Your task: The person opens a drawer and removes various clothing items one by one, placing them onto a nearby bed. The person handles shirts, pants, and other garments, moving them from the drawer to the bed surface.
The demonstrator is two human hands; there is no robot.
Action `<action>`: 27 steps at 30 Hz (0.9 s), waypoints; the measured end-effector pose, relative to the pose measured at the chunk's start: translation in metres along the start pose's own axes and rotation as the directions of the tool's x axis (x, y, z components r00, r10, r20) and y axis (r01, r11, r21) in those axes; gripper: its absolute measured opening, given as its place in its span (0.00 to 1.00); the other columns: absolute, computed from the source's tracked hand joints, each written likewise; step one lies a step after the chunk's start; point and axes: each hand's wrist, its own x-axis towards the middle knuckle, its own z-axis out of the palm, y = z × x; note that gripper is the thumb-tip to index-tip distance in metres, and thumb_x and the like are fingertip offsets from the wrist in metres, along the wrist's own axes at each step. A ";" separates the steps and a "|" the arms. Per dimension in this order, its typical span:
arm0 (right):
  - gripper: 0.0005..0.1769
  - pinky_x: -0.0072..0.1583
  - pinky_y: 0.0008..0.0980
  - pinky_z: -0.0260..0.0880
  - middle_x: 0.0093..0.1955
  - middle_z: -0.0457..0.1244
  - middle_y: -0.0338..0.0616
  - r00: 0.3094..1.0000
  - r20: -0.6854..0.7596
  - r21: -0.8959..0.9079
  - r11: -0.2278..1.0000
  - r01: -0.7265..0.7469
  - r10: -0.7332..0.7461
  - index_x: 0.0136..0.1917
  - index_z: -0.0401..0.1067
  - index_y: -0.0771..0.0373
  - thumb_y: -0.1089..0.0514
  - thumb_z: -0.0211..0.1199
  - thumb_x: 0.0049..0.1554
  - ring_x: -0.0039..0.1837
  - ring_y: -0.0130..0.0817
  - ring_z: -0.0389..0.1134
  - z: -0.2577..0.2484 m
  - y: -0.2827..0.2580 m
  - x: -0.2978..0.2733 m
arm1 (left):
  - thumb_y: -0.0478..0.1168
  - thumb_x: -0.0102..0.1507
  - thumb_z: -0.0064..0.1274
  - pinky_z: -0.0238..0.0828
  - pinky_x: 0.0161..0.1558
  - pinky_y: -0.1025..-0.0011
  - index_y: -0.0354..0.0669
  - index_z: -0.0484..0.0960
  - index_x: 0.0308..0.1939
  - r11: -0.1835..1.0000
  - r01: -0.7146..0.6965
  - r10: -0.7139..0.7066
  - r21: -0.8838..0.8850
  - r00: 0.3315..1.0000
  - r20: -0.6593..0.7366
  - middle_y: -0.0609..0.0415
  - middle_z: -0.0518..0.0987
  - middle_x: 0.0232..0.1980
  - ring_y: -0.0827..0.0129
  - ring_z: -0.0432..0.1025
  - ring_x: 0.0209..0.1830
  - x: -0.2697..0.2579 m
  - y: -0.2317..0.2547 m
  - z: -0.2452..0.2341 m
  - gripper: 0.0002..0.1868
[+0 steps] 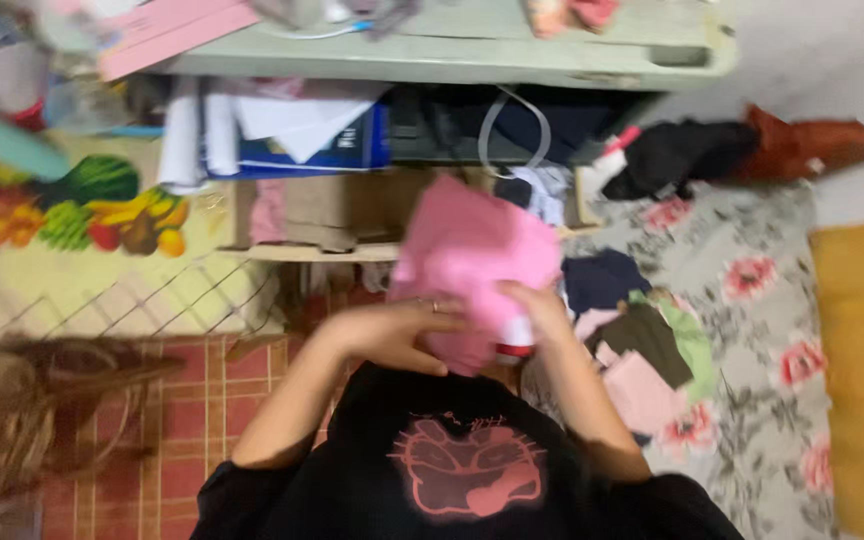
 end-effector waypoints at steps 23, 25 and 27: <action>0.26 0.65 0.42 0.70 0.67 0.67 0.51 0.947 0.256 -0.140 0.977 -0.160 0.192 0.71 0.67 0.64 0.56 0.58 0.60 0.67 0.44 0.69 -0.016 0.050 0.044 | 0.33 0.65 0.41 0.68 0.65 0.44 0.37 0.67 0.67 0.235 -0.060 -0.817 -0.970 0.528 -0.231 0.34 0.70 0.71 0.40 0.71 0.65 0.071 -0.248 -0.018 0.24; 0.24 0.68 0.50 0.69 0.66 0.66 0.51 0.925 0.340 0.274 0.923 -0.271 0.170 0.69 0.63 0.63 0.60 0.57 0.60 0.67 0.46 0.68 0.046 0.070 0.074 | 0.28 0.65 0.42 0.62 0.72 0.44 0.43 0.63 0.68 0.043 -0.295 -0.783 -0.954 0.584 -0.216 0.35 0.66 0.72 0.41 0.69 0.67 0.066 -0.288 -0.011 0.26; 0.19 0.69 0.50 0.69 0.60 0.65 0.54 0.903 0.418 0.525 0.784 -0.332 0.102 0.65 0.65 0.68 0.58 0.58 0.64 0.63 0.48 0.68 0.083 0.069 0.106 | 0.24 0.63 0.43 0.59 0.74 0.45 0.41 0.65 0.66 -0.060 -0.508 -0.713 -0.859 0.625 -0.319 0.38 0.68 0.69 0.44 0.69 0.66 0.068 -0.319 -0.010 0.27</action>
